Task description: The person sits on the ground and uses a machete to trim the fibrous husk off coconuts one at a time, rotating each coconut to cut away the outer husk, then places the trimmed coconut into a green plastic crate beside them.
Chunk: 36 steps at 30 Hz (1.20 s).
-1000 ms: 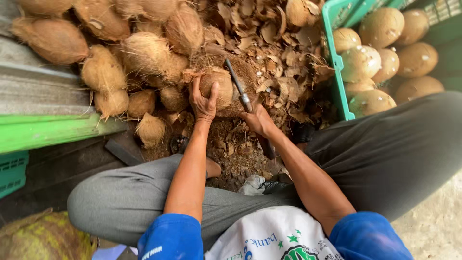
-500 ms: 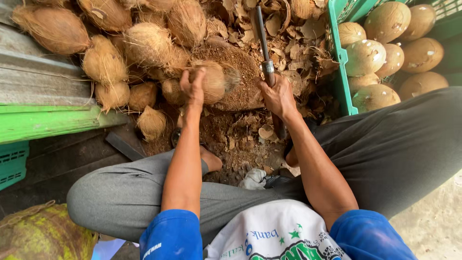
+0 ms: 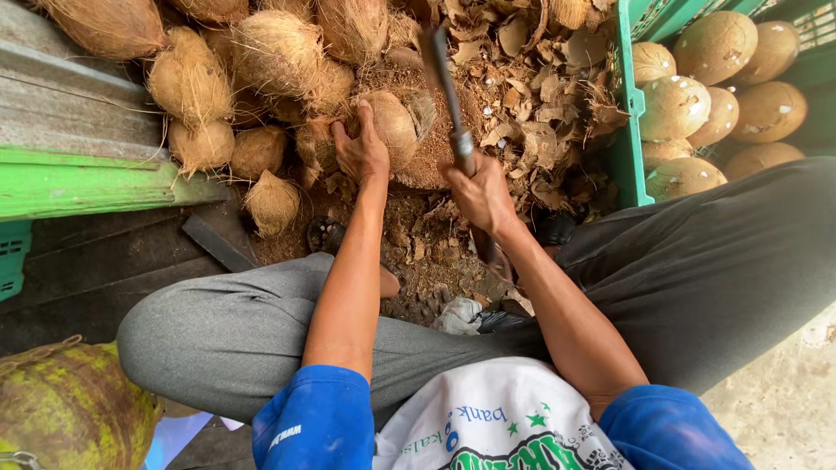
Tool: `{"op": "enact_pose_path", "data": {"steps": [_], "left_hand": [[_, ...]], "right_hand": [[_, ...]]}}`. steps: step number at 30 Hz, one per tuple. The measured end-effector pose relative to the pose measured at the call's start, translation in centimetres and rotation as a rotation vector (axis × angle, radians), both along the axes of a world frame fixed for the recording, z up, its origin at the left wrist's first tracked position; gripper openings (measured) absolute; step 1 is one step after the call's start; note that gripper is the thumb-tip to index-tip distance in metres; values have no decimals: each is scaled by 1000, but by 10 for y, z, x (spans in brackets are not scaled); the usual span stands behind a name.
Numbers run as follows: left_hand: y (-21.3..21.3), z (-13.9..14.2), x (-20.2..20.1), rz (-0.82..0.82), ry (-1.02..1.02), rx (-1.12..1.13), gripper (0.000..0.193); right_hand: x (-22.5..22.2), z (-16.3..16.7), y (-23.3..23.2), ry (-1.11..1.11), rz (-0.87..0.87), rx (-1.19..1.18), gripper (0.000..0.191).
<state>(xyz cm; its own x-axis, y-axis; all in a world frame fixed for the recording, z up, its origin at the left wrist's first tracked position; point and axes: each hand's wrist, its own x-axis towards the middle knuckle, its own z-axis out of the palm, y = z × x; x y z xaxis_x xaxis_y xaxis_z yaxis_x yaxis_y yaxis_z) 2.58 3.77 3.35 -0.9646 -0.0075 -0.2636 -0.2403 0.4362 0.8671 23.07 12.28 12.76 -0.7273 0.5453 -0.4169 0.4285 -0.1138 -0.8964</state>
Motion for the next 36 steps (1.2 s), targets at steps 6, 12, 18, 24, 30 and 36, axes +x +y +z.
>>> {"op": "enact_pose_path", "data": {"steps": [6,12,18,24,30,36], "left_hand": [[-1,11,8,31,-69,-40,119],[-9,-5,-2,5,54,-94,106],[-28,-35,-2,-405,442,-309,83],[-34,-23,-1,-182,65,23,105],[-42,-14,0,-351,160,240,87],[-56,2,-14,-513,350,161,52]], "right_hand": [[-14,-22,-15,87,-68,49,30],[-8,-11,-9,-38,35,-122,15],[-11,4,37,46,-124,254,37],[9,-40,65,-241,-44,572,13],[-16,-30,38,-244,165,1038,89],[-44,-25,-5,-62,406,1117,104]]}}
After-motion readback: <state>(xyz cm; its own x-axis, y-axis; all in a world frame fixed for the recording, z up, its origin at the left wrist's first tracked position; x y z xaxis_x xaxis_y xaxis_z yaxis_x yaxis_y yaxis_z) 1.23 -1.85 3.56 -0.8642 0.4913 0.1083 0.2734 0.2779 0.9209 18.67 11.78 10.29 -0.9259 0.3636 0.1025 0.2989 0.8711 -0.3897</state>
